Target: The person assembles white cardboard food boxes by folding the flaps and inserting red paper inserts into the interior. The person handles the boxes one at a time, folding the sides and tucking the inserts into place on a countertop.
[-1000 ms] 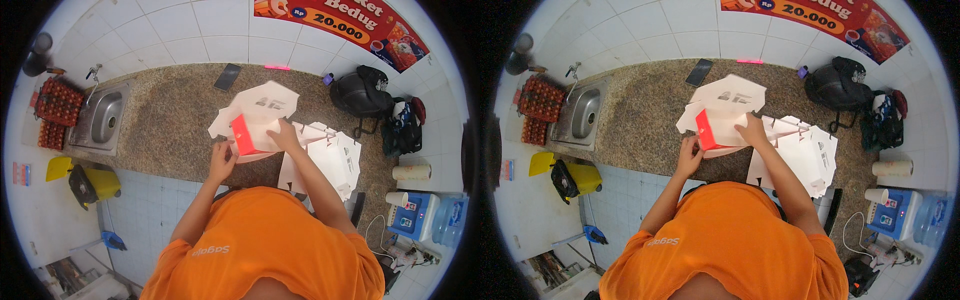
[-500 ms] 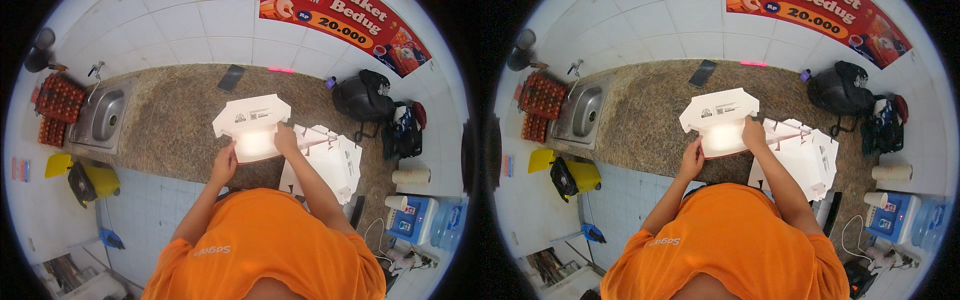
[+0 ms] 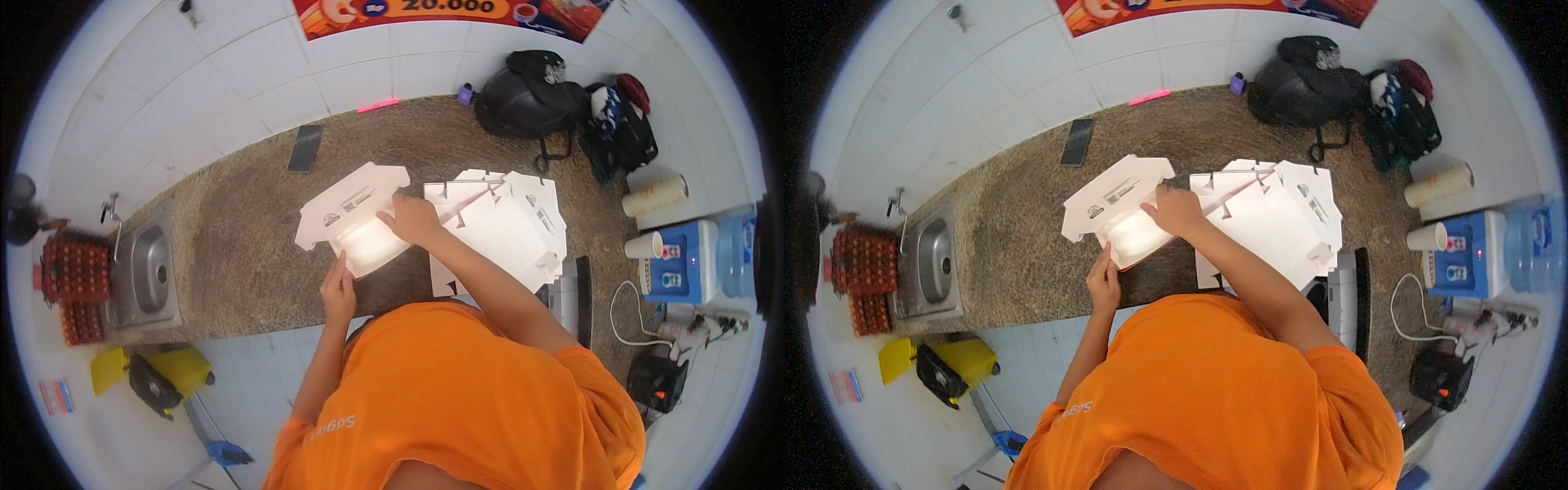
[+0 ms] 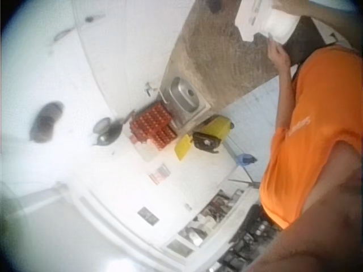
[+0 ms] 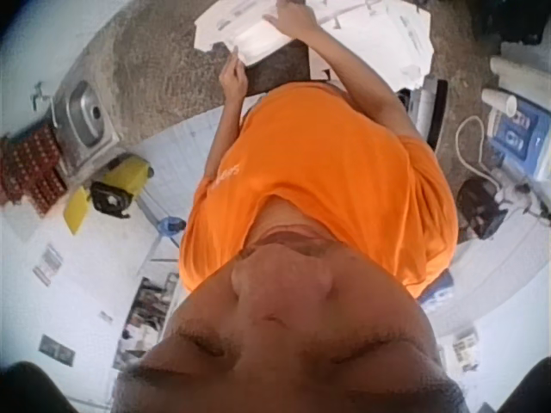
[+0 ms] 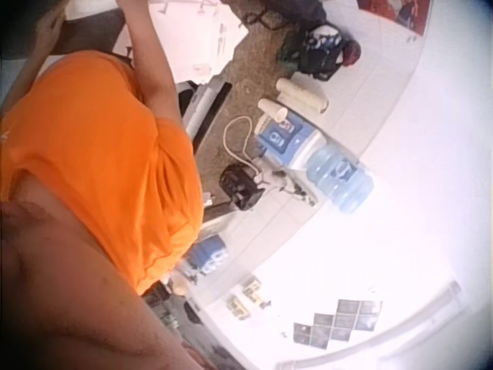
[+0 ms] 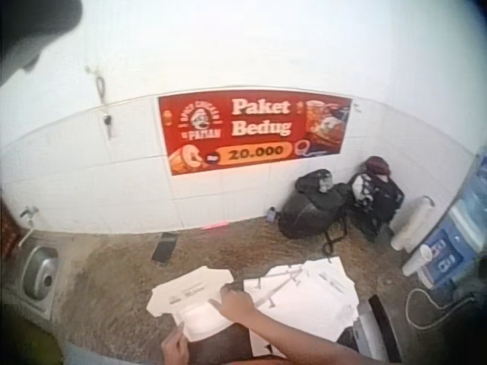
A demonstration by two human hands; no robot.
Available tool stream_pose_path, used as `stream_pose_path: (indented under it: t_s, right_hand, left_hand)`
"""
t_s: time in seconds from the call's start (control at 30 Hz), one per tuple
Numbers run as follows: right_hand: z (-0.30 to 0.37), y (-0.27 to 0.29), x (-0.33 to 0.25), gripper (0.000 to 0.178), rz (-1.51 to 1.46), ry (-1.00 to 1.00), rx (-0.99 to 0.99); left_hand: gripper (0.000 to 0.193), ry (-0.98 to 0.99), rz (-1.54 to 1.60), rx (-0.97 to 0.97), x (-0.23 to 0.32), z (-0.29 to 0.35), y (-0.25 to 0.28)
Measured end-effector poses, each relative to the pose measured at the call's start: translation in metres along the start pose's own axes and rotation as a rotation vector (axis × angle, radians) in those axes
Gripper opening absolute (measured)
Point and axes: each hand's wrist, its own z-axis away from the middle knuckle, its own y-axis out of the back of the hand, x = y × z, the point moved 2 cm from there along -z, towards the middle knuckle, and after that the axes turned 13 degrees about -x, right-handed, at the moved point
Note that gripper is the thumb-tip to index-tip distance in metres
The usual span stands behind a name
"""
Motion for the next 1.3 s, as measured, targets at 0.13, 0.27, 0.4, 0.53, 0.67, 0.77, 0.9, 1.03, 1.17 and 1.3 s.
stream_pose_path:
  t_s: [0.13, 0.27, 0.4, 0.53, 0.67, 0.77, 0.9, 1.03, 1.17, 1.3]
  right_hand:
    - [0.047, 0.006, 0.049, 0.057, -0.142, 0.153, 0.376]
    - [0.161, 0.052, 0.069, 0.068, 0.067, -0.202, 0.095]
    - [0.196, 0.006, 0.142, 0.077, 0.025, -0.143, -0.137]
    - [0.196, 0.014, 0.150, 0.083, -0.062, -0.067, -0.169]
    - [0.201, 0.026, 0.114, 0.079, 0.124, -0.104, -0.243]
    - [0.185, 0.040, 0.160, 0.071, -0.085, -0.256, -0.617]
    - [0.211, 0.063, 0.130, 0.093, 0.047, -0.259, -0.470]
    - [0.249, 0.025, 0.094, 0.069, 0.273, -0.206, -0.555]
    - [0.278, 0.118, 0.084, 0.037, 0.042, -0.236, -0.320]
    - [0.321, 0.237, 0.063, 0.029, 0.023, -0.137, 0.013]
  left_hand:
    - [0.045, -0.009, -0.037, -0.021, 0.001, -0.002, 0.003]
    - [0.049, 0.032, -0.088, -0.039, 0.004, -0.001, 0.001]
    - [0.054, -0.032, -0.126, 0.001, 0.004, 0.000, 0.003]
    - [0.051, -0.186, -0.116, 0.153, 0.055, -0.010, 0.011]
    - [0.048, -0.387, -0.110, -0.092, 0.108, -0.048, -0.006]
    - [0.047, -0.348, 0.068, -0.404, 0.123, -0.065, -0.038]
    - [0.050, -0.379, 0.080, -0.557, 0.137, -0.084, -0.073]
    - [0.063, -0.409, -0.015, -0.650, 0.141, -0.094, -0.086]
    - [0.088, -0.409, 0.024, -0.656, 0.154, -0.099, -0.074]
    - [0.096, -0.821, -0.212, -0.729, 0.185, -0.130, -0.065]
